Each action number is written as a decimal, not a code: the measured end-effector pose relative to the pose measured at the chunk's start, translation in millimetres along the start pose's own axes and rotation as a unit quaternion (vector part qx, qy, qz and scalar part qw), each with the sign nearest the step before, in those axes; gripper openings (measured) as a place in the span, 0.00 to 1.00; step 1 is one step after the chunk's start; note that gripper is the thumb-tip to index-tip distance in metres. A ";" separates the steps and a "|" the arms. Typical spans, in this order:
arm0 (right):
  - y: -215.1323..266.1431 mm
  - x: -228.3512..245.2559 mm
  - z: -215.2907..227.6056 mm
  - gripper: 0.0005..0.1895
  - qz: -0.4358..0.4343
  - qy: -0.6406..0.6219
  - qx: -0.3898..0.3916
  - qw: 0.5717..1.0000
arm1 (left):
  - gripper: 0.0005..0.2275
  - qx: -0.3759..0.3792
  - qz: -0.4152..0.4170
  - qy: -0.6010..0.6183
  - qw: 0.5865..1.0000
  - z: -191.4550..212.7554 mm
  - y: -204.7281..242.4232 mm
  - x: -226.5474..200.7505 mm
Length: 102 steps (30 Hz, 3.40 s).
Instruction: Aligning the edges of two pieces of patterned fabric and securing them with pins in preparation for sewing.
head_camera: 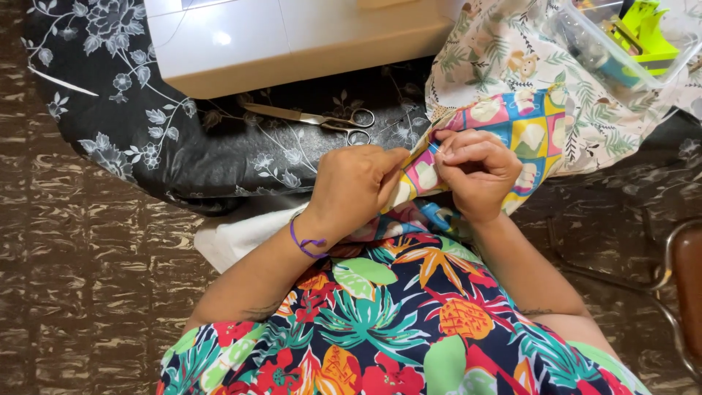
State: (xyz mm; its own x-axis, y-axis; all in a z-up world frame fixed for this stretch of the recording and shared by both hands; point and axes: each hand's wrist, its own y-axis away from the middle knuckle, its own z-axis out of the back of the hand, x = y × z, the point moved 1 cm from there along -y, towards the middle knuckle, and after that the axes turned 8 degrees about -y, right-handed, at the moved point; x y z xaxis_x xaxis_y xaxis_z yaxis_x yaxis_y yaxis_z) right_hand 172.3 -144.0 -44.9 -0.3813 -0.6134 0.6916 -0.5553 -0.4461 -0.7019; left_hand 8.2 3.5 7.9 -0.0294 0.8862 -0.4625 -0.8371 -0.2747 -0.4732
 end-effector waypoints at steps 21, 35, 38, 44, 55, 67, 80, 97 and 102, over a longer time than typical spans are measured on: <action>4.0 7.6 -14.5 0.04 0.028 0.350 0.030 0.936 | 0.08 0.079 0.086 0.043 0.992 -11.1 -3.5 19.6; 1.4 4.3 -9.9 0.06 0.006 0.359 0.033 0.933 | 0.14 0.241 0.108 0.021 0.964 0.3 -61.8 20.2; 0.1 6.6 -9.6 0.07 -0.001 0.354 0.032 0.935 | 0.13 0.240 0.094 0.074 0.963 -6.6 -65.0 21.9; -2.1 8.3 -6.9 0.06 -0.007 0.328 0.024 0.944 | 0.11 0.237 0.081 0.135 0.958 -13.0 -60.7 30.2; -2.6 11.5 -9.0 0.06 -0.032 0.249 -0.035 0.967 | 0.12 0.246 0.079 0.212 0.942 -21.7 -57.0 35.9; -9.9 21.5 2.1 0.09 -0.054 0.180 -0.042 0.981 | 0.18 0.259 0.050 0.208 0.942 18.3 -39.9 32.2; -40.4 53.9 140.1 0.25 -0.272 0.261 -0.048 0.925 | 0.15 0.213 0.143 0.052 0.965 75.3 58.4 25.2; -62.1 107.2 113.0 0.07 -0.211 0.226 -0.009 0.951 | 0.13 0.011 0.335 -0.319 0.886 110.9 173.6 56.4; -88.9 98.2 119.3 0.04 -0.101 0.324 0.084 0.937 | 0.12 -0.024 0.422 -0.402 0.812 144.4 197.1 87.7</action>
